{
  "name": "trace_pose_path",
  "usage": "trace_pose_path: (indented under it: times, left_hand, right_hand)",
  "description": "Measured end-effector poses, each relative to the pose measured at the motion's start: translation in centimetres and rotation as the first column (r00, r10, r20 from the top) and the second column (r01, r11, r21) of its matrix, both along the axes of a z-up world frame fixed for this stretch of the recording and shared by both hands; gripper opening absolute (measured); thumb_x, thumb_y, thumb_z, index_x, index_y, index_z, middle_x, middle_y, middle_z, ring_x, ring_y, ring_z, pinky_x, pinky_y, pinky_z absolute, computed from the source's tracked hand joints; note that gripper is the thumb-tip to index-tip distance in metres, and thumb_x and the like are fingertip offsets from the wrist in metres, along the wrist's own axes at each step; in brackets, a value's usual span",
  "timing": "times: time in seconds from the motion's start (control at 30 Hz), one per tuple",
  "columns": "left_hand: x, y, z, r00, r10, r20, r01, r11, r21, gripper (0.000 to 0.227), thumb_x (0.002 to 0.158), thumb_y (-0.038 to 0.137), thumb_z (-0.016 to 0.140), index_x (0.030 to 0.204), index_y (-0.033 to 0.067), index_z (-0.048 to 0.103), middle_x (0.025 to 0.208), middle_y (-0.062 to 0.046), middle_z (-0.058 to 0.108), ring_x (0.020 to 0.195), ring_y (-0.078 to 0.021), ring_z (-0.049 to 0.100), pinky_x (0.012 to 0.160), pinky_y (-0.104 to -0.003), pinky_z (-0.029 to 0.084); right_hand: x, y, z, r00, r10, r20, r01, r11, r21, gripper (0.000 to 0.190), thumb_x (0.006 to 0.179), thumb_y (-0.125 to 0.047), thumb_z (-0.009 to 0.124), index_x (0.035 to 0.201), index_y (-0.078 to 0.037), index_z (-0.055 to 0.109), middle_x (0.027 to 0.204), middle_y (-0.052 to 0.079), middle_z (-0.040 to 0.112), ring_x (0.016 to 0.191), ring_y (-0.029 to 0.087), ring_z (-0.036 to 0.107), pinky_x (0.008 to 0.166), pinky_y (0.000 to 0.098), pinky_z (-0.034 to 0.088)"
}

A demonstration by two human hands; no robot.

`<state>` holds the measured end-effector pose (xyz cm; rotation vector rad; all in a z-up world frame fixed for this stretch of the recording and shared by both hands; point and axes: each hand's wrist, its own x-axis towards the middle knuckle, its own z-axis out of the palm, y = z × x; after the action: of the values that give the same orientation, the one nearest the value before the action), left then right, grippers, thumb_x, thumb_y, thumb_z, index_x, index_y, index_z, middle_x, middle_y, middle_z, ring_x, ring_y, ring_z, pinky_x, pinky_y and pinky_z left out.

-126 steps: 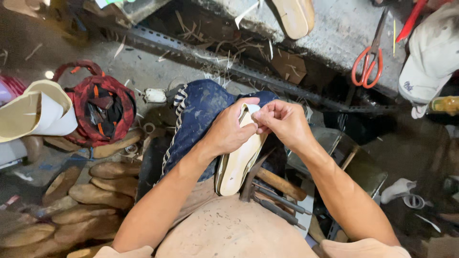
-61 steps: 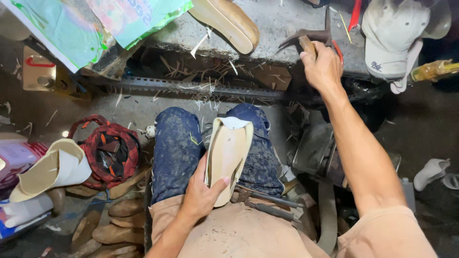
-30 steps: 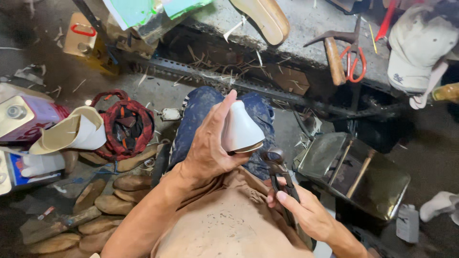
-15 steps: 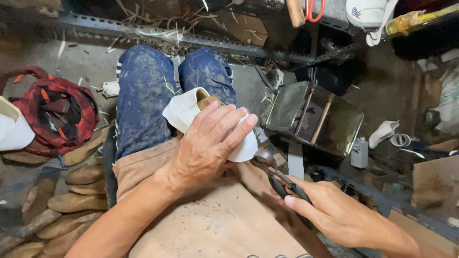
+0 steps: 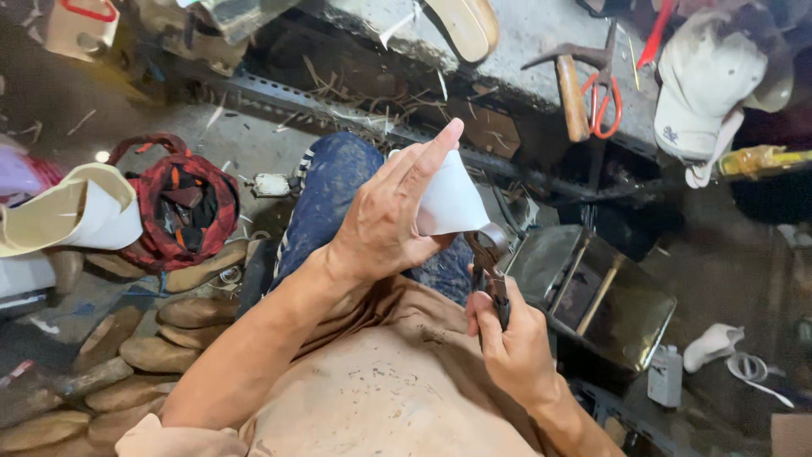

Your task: The person uses a hammer to tap the edges of a white shoe upper held in their left hand. They repeatedly strike the rim of the shoe to shape or secure the material while working in a cluttered workshop environment.

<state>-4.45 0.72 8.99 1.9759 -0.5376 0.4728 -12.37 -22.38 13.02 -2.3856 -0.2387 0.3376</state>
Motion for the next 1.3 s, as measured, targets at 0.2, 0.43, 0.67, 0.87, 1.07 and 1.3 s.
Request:
trace_pose_path:
  times: [0.2,0.43,0.67,0.87,1.07,1.3]
  left_hand:
    - [1.2,2.2,1.0,0.976,0.201,-0.08,-0.207,0.976,-0.074,0.106,0.084,0.032,0.096,0.159,0.0106,0.024,0.16,-0.015,0.047,0.139,-0.0309,0.061,0.114,-0.041,0.061]
    - [-2.8,4.8,-1.0,0.923,0.204,-0.328,-0.363,0.744,-0.56,0.076,0.088,0.032,0.075,0.149,0.0046,0.039,0.129,-0.023,0.065,0.115,-0.0238,0.065,0.097,-0.028,0.056]
    - [-4.9,6.5,-7.6,0.939,0.221,-0.263,-0.177,0.967,0.182,0.071,0.078,0.036,0.084,0.13,0.0014,0.052,0.144,-0.026,0.047,0.143,-0.0449,0.041,0.121,-0.053,0.032]
    - [2.5,1.3,-5.6,0.873,0.034,-0.486,0.228,0.852,0.47,0.102,0.07,0.047,0.088,0.15,0.005,0.042,0.157,-0.022,0.037,0.152,-0.0451,0.021,0.118,-0.071,0.016]
    - [-0.3,-2.0,-6.2,0.939,0.035,-0.343,0.183,0.793,0.582,0.08,0.085,0.048,0.067,0.149,0.0046,0.047,0.148,-0.022,0.05,0.144,-0.0464,0.038,0.112,-0.069,0.032]
    - [-4.4,-4.9,-7.1,0.946,0.19,0.264,-0.323,0.636,0.701,0.049,0.097,0.011,0.053,0.145,-0.0006,0.054,0.151,-0.027,0.049,0.14,-0.0481,0.045,0.111,-0.066,0.034]
  right_hand:
    - [1.1,-1.8,3.5,0.715,0.208,-0.668,0.203,0.852,0.482,0.052,0.098,-0.024,0.054,0.146,-0.004,0.052,0.106,0.019,0.08,0.091,0.025,0.08,0.086,0.0384,0.066]
    - [1.9,-1.5,2.2,0.881,0.181,-0.437,-0.14,0.982,0.126,0.051,0.092,-0.035,0.067,0.137,-0.012,0.065,0.113,-0.008,0.07,0.106,0.006,0.058,0.099,0.0272,0.046]
    - [2.9,-1.9,-2.1,0.904,0.032,-0.426,-0.09,0.989,-0.116,0.028,0.102,-0.035,0.046,0.103,-0.017,0.067,0.081,-0.004,0.071,0.077,0.015,0.067,0.081,0.0294,0.048]
    - [4.0,-1.5,-2.3,0.902,0.048,-0.429,-0.093,0.992,-0.083,0.033,0.1,-0.034,0.05,0.123,-0.016,0.065,0.098,0.005,0.081,0.096,0.022,0.076,0.088,0.0401,0.053]
    - [3.4,-2.1,-0.8,0.884,-0.021,-0.468,-0.07,0.982,-0.178,0.034,0.1,-0.03,0.052,0.127,-0.015,0.066,0.096,0.019,0.078,0.097,0.041,0.073,0.085,0.0528,0.055]
    - [2.3,-2.2,0.6,0.814,-0.036,-0.58,-0.23,0.897,-0.378,0.036,0.101,-0.029,0.048,0.131,-0.012,0.06,0.098,0.02,0.076,0.099,0.044,0.071,0.085,0.0561,0.055]
